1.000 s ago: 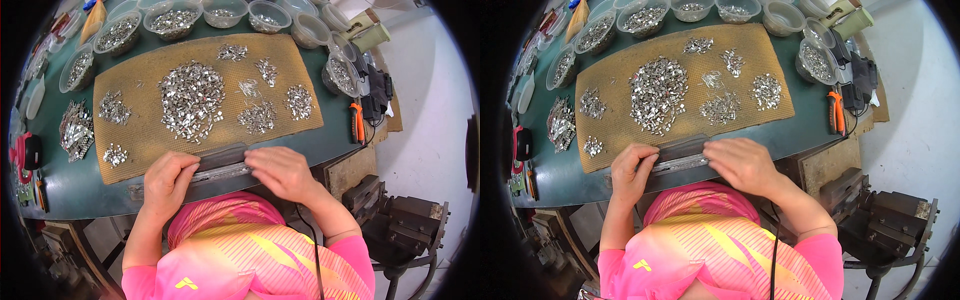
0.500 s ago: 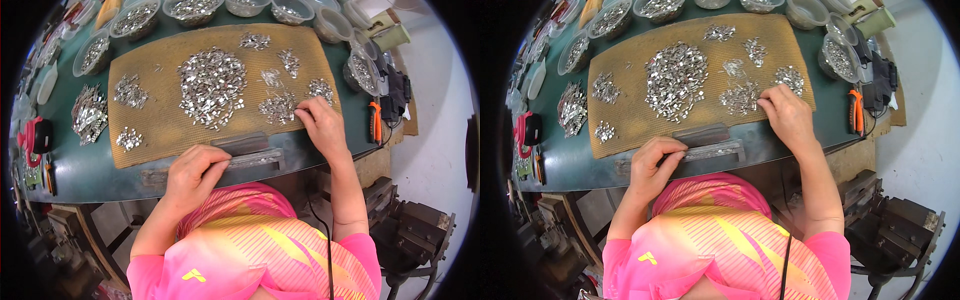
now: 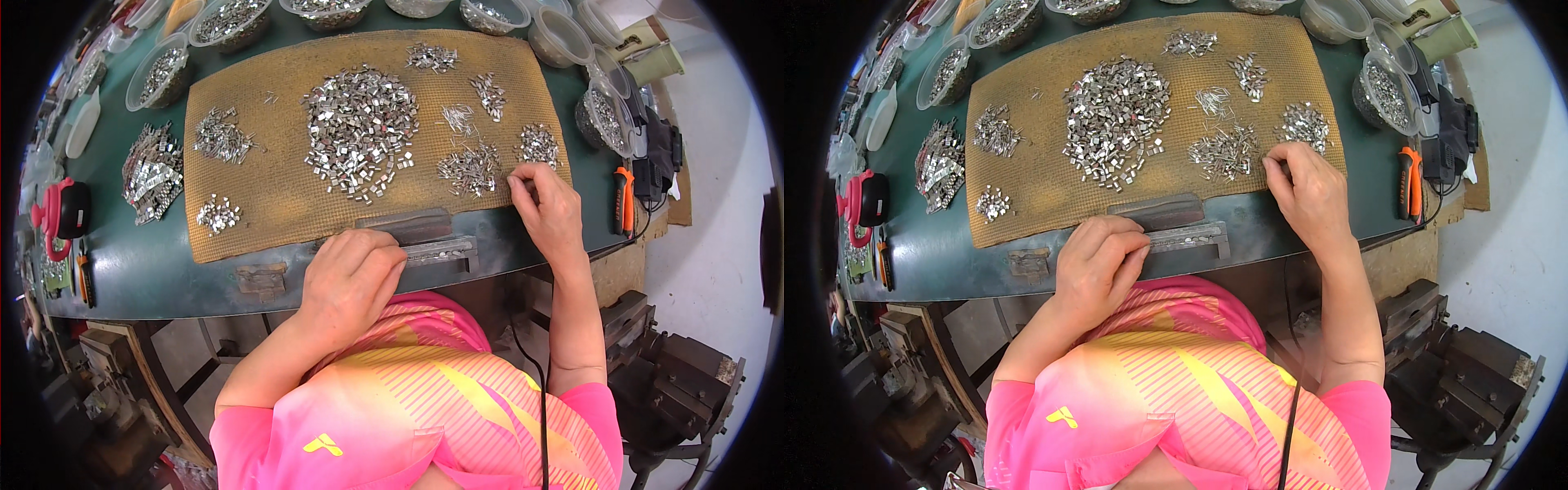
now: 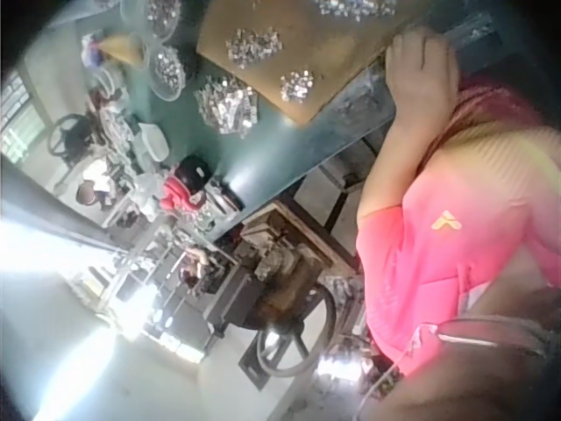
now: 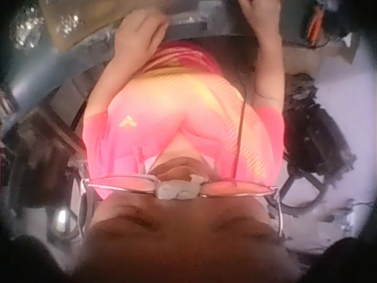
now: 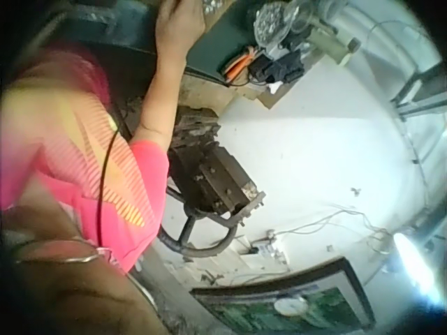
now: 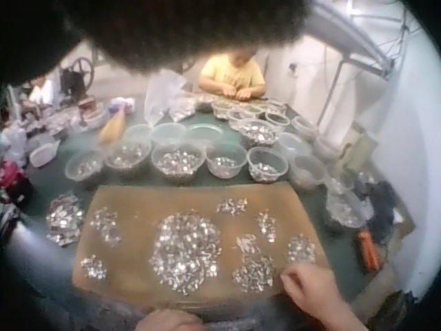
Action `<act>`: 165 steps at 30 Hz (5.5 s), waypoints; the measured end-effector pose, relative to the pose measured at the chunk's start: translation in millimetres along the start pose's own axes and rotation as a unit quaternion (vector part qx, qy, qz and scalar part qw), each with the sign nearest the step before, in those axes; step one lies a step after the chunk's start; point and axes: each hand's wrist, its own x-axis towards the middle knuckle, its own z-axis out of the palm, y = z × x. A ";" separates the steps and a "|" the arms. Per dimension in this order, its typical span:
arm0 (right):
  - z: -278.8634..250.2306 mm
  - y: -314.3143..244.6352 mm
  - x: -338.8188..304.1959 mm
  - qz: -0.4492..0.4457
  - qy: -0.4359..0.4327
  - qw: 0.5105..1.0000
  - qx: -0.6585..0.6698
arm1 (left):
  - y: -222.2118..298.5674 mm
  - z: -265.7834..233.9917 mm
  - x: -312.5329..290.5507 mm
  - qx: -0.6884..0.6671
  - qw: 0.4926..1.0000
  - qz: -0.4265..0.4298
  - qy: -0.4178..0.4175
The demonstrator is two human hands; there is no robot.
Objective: The person selects small metal components from sorting trays, arranges them on a metal plate, and then uses a manual press to assemble them.
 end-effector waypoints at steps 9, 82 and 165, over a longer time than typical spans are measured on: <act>-8.0 -15.6 -3.6 -0.014 -0.010 1.000 0.020 | -9.6 -2.2 -2.3 0.058 0.995 0.087 -0.001; 3.0 -47.1 -31.0 -0.183 -0.083 0.974 0.103 | -17.3 0.3 -7.6 -0.059 0.998 0.034 0.007; 0.3 -88.9 -15.6 -0.209 -0.114 0.971 0.010 | -46.5 -72.4 -12.4 0.040 0.989 -0.134 0.040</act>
